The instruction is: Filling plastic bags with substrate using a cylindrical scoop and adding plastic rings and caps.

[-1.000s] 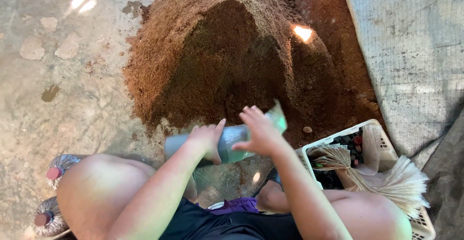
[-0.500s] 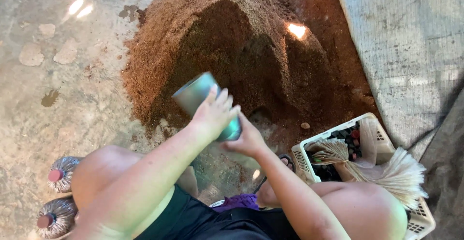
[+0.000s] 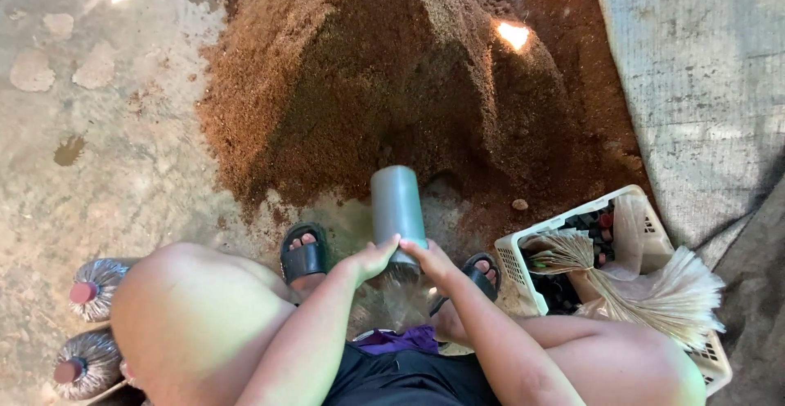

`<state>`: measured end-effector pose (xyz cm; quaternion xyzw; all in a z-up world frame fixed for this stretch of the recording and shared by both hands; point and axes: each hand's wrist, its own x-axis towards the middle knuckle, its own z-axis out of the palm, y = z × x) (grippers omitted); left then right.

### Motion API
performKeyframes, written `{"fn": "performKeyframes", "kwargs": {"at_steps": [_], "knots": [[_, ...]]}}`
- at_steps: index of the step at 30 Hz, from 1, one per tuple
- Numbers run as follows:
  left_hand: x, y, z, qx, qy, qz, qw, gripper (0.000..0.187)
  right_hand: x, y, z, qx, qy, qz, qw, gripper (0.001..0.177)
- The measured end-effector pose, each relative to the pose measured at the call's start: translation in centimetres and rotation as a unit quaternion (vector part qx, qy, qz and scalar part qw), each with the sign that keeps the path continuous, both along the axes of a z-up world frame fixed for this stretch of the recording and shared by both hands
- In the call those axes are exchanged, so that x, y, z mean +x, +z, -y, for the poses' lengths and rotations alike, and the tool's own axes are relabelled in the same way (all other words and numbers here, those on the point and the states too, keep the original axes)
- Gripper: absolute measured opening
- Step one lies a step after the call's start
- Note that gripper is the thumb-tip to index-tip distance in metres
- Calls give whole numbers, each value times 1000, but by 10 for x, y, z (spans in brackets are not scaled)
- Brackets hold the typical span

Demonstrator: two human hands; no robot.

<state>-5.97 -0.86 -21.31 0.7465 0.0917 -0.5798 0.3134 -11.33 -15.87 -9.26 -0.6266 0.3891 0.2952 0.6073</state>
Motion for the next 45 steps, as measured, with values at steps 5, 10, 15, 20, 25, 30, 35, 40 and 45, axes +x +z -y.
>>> {"fn": "performKeyframes", "kwargs": {"at_steps": [5, 10, 15, 20, 25, 30, 35, 40, 45], "knots": [[-6, 1, -14, -18, 26, -81, 996, 117, -10, -28, 2, 55, 29, -58, 996, 118], [7, 27, -13, -28, 29, -106, 994, 115, -10, -63, 11, 50, 55, -60, 995, 116], [24, 4, -5, -44, 24, -17, 999, 144, 20, -67, 10, 11, -60, -13, 998, 84], [43, 29, 10, -21, 121, 5, 992, 121, 64, -35, 7, 28, -71, -10, 997, 89], [64, 44, 33, -36, 190, 7, 981, 107, 92, -91, 23, 45, -73, -27, 996, 104], [73, 26, 37, -38, 260, 16, 965, 98, 114, -140, 34, 19, -37, -24, 999, 114], [85, 48, 47, -47, 287, -8, 957, 101, 143, -142, 36, 2, -27, -34, 999, 110], [92, 52, 47, -49, 289, -3, 956, 100, 155, -129, 32, -2, -10, -31, 999, 102], [92, 46, 40, -39, 282, 17, 958, 93, 158, -130, 27, -9, -20, -22, 1000, 102]]}}
